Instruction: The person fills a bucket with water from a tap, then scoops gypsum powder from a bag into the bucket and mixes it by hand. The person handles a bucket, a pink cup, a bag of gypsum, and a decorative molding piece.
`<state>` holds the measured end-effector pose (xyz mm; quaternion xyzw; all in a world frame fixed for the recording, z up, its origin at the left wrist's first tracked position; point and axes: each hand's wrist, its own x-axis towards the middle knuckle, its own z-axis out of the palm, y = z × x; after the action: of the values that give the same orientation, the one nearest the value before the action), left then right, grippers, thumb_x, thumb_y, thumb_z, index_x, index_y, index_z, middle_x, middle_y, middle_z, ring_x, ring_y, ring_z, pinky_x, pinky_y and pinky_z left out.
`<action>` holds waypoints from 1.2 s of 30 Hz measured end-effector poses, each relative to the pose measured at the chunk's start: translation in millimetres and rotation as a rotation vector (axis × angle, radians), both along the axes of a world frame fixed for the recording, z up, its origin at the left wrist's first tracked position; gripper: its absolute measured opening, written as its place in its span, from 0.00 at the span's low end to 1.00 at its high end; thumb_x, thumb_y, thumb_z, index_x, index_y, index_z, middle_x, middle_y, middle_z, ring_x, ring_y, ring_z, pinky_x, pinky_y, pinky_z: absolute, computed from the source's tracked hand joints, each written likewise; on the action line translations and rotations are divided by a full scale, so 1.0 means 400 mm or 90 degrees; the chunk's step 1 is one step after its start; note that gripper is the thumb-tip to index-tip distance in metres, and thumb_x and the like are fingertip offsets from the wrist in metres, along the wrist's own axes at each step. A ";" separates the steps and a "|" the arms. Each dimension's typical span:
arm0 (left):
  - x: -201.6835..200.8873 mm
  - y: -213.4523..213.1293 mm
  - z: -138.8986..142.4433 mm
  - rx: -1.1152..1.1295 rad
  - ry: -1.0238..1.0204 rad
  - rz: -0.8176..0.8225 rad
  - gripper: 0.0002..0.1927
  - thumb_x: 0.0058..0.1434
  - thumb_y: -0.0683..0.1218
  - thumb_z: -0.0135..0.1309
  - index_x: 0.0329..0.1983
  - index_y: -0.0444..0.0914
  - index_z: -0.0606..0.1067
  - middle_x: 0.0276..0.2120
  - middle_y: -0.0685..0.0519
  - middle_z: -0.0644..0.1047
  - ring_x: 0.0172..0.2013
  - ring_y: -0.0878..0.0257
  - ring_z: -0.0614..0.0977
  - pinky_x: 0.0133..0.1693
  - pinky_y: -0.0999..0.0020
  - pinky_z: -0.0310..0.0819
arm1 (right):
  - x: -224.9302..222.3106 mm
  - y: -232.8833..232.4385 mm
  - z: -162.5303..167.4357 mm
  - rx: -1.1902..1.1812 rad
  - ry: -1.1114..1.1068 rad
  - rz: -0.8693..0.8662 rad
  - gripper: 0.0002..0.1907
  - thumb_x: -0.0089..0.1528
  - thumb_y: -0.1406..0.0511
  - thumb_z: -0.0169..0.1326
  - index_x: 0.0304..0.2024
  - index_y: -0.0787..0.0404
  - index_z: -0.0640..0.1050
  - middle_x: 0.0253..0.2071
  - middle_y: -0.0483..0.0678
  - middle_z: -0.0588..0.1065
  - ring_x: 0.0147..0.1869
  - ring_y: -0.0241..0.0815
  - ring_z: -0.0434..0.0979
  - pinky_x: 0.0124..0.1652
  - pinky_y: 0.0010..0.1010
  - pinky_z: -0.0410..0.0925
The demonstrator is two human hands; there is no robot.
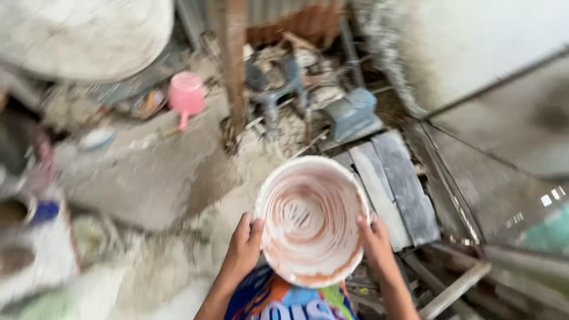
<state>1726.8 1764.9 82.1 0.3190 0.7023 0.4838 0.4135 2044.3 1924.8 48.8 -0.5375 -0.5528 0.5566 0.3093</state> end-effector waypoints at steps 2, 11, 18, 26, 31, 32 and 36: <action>0.063 -0.015 0.055 -0.049 0.002 0.082 0.19 0.72 0.55 0.44 0.38 0.34 0.65 0.25 0.45 0.68 0.28 0.59 0.69 0.35 0.61 0.71 | 0.008 0.103 0.053 -0.061 -0.042 0.098 0.12 0.67 0.58 0.54 0.34 0.59 0.75 0.27 0.35 0.68 0.29 0.27 0.61 0.28 0.25 0.58; 0.277 0.036 0.097 -0.025 0.039 0.528 0.19 0.73 0.54 0.45 0.36 0.34 0.62 0.22 0.46 0.64 0.24 0.60 0.64 0.29 0.60 0.66 | -0.237 0.476 0.113 -0.037 -0.021 0.574 0.12 0.68 0.58 0.52 0.35 0.59 0.76 0.27 0.35 0.69 0.30 0.26 0.62 0.30 0.23 0.59; 0.623 -0.025 0.116 -0.044 -0.139 0.791 0.17 0.67 0.53 0.52 0.39 0.36 0.64 0.22 0.48 0.67 0.22 0.63 0.68 0.27 0.62 0.67 | -0.323 0.453 0.136 -0.023 -0.119 0.900 0.14 0.70 0.58 0.52 0.35 0.61 0.74 0.29 0.38 0.67 0.32 0.29 0.62 0.32 0.25 0.61; 1.055 -0.023 -0.002 -0.096 -0.401 1.043 0.14 0.64 0.49 0.52 0.38 0.33 0.66 0.29 0.45 0.73 0.24 0.59 0.80 0.23 0.59 0.81 | -0.208 0.379 -0.033 -0.074 -0.339 1.193 0.15 0.68 0.55 0.52 0.38 0.60 0.76 0.27 0.40 0.71 0.32 0.31 0.66 0.32 0.28 0.64; 1.049 0.046 -0.077 -0.295 -0.356 1.054 0.15 0.67 0.49 0.51 0.37 0.29 0.67 0.27 0.40 0.76 0.24 0.57 0.82 0.24 0.58 0.80 | -0.247 0.406 -0.198 -0.224 -0.300 1.247 0.23 0.73 0.52 0.52 0.45 0.67 0.77 0.34 0.46 0.73 0.37 0.38 0.70 0.37 0.30 0.69; 1.026 0.063 -0.095 -0.257 -0.396 1.101 0.15 0.67 0.48 0.50 0.38 0.30 0.67 0.28 0.41 0.76 0.24 0.57 0.82 0.24 0.58 0.80 | -0.271 0.431 -0.223 -0.232 -0.353 1.228 0.21 0.71 0.52 0.52 0.52 0.63 0.74 0.41 0.41 0.72 0.43 0.35 0.71 0.40 0.29 0.71; 0.898 0.090 -0.244 -0.203 -0.401 1.195 0.16 0.66 0.48 0.48 0.44 0.28 0.68 0.30 0.42 0.77 0.26 0.56 0.83 0.24 0.57 0.82 | -0.420 0.537 -0.365 -0.252 -0.454 1.151 0.30 0.67 0.51 0.51 0.69 0.51 0.64 0.61 0.32 0.69 0.60 0.29 0.71 0.45 0.32 0.74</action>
<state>2086.1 1800.8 -15.7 -0.5661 0.5848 0.5768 0.0697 1876.3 2139.5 -97.3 -0.0917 -0.7125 0.4710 -0.5119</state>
